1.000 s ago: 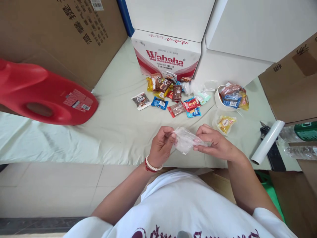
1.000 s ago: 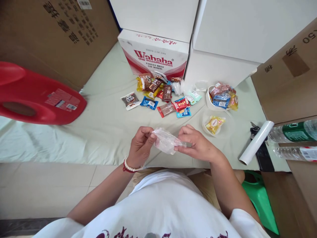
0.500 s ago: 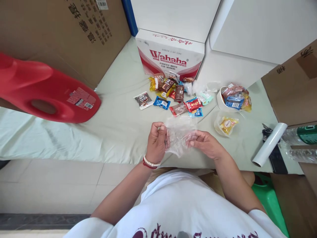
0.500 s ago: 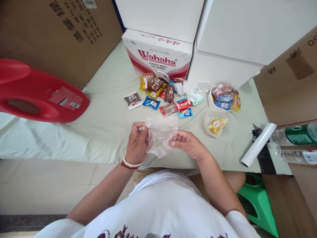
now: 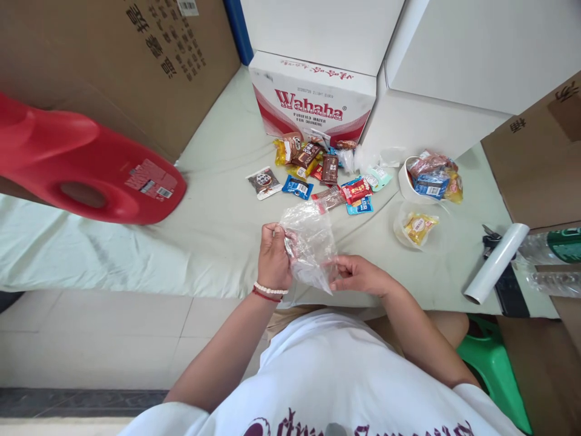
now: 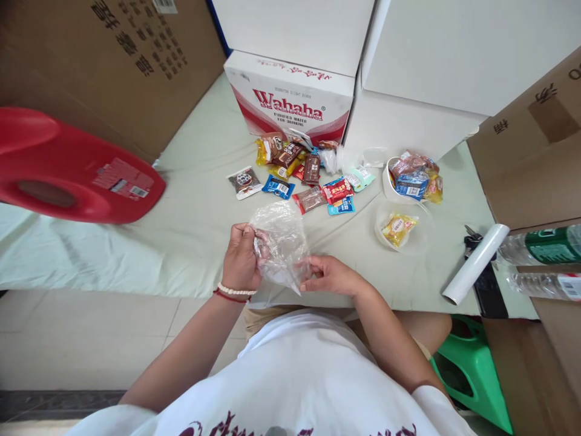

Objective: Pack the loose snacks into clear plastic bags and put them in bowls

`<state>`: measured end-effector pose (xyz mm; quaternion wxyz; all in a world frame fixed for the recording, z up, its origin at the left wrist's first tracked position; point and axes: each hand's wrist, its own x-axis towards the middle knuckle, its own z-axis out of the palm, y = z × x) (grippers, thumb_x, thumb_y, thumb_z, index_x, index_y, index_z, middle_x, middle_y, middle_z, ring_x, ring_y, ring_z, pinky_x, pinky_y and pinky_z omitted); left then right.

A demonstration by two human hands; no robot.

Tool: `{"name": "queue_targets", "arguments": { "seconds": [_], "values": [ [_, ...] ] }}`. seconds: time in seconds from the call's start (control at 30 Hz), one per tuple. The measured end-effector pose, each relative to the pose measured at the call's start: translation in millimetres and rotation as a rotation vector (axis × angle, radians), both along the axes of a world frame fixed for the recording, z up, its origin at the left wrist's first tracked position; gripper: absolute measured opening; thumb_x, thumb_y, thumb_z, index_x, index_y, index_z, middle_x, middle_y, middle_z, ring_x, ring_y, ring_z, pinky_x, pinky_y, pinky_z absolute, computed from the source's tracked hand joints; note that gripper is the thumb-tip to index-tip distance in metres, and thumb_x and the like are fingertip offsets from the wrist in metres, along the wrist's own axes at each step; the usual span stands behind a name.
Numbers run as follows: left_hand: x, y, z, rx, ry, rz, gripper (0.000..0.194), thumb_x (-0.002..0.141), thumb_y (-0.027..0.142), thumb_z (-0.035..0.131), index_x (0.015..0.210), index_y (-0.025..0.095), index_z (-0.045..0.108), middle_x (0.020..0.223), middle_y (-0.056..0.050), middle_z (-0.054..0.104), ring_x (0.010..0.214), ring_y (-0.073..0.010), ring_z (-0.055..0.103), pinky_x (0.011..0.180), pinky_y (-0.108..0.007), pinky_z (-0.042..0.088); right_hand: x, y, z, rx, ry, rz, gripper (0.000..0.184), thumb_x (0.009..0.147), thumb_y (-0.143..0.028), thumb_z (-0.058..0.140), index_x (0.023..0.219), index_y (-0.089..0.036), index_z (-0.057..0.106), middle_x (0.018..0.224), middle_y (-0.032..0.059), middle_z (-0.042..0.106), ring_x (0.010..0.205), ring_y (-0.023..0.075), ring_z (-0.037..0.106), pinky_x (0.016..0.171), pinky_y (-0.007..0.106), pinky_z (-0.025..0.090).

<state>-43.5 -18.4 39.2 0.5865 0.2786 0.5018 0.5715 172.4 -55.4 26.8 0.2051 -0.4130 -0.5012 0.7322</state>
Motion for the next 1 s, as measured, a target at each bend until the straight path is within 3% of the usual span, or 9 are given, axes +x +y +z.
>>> {"name": "queue_targets", "arguments": {
  "seconds": [0.13,0.27,0.43,0.53,0.63,0.7,0.83,0.9,1.0],
  "values": [
    [-10,12,-7.0,0.096,0.115,0.053,0.042,0.091,0.064,0.061,0.094,0.025,0.042,0.080,0.006,0.062,0.043,-0.0044,0.044,0.036,-0.016,0.032,15,-14,-6.2,-0.073,-0.060,0.004,0.034,0.078,-0.047,0.080,0.087,-0.016,0.068,0.070,-0.0023,0.063,0.065,0.0115,0.053,0.065,0.025,0.039],
    [-13,30,-36.2,0.090,0.293,0.065,0.039,0.095,0.062,0.055,0.096,0.025,0.042,0.084,0.005,0.061,0.041,-0.0028,0.043,0.037,-0.017,0.032,27,-26,-11.2,-0.023,-0.150,-0.147,0.034,0.081,-0.049,0.075,0.084,-0.016,0.066,0.070,-0.0028,0.059,0.065,0.0112,0.050,0.064,0.025,0.037],
    [-4,44,-64.2,-0.044,0.263,0.093,0.035,0.097,0.059,0.051,0.096,0.026,0.039,0.080,0.007,0.060,0.039,-0.0024,0.036,0.039,-0.017,0.033,12,-17,-23.8,0.188,-0.310,-0.437,0.047,0.087,-0.056,0.068,0.117,-0.020,0.065,0.106,0.0043,0.070,0.077,0.0127,0.054,0.067,0.026,0.041],
    [2,43,-65.4,0.005,0.272,0.101,0.037,0.096,0.061,0.050,0.096,0.026,0.038,0.081,0.007,0.060,0.038,-0.0025,0.036,0.039,-0.017,0.031,-7,0,-28.6,0.067,-0.154,-0.454,0.063,0.082,-0.059,0.070,0.131,-0.023,0.057,0.117,0.0056,0.070,0.064,0.0090,0.048,0.056,0.024,0.036],
    [1,47,-66.5,0.019,0.295,0.031,0.035,0.097,0.060,0.047,0.097,0.026,0.038,0.081,0.006,0.059,0.039,-0.0039,0.036,0.040,-0.018,0.031,-19,15,-32.2,-0.140,-0.079,-0.458,0.060,0.069,-0.057,0.079,0.114,-0.020,0.063,0.089,-0.0008,0.070,0.047,0.0049,0.027,0.045,0.024,0.019],
    [-5,55,-68.0,0.043,0.372,-0.021,0.031,0.099,0.057,0.044,0.096,0.026,0.039,0.080,0.005,0.058,0.043,-0.0060,0.038,0.044,-0.020,0.034,-20,19,-34.5,-0.182,-0.080,-0.461,0.050,0.062,-0.050,0.083,0.096,-0.018,0.066,0.073,-0.0040,0.063,0.046,0.0046,0.025,0.045,0.024,0.016],
    [-18,64,-60.5,0.186,0.860,0.050,0.023,0.089,0.038,0.064,0.098,0.022,0.049,0.097,-0.005,0.058,0.085,-0.0187,0.059,0.081,-0.035,0.051,-12,15,-40.8,-0.045,-0.167,-0.593,0.036,0.064,-0.047,0.079,0.081,-0.018,0.066,0.064,-0.0045,0.057,0.053,0.0081,0.037,0.051,0.024,0.026],
    [-15,53,-50.8,0.330,1.065,0.135,0.029,0.084,0.028,0.067,0.107,0.019,0.052,0.115,-0.012,0.057,0.113,-0.0273,0.054,0.103,-0.047,0.044,-9,10,-44.6,0.033,-0.255,-0.639,0.033,0.067,-0.048,0.075,0.080,-0.019,0.065,0.061,-0.0055,0.051,0.055,0.0098,0.039,0.054,0.025,0.028],
    [0,21,-41.7,0.647,1.135,-0.088,0.019,0.090,0.022,0.060,0.109,0.020,0.058,0.115,-0.012,0.059,0.116,-0.0286,0.052,0.107,-0.050,0.041,-5,1,-48.6,0.109,-0.355,-0.615,0.029,0.075,-0.048,0.071,0.080,-0.020,0.065,0.060,-0.0061,0.047,0.055,0.0109,0.037,0.054,0.026,0.028]
  ]
}}
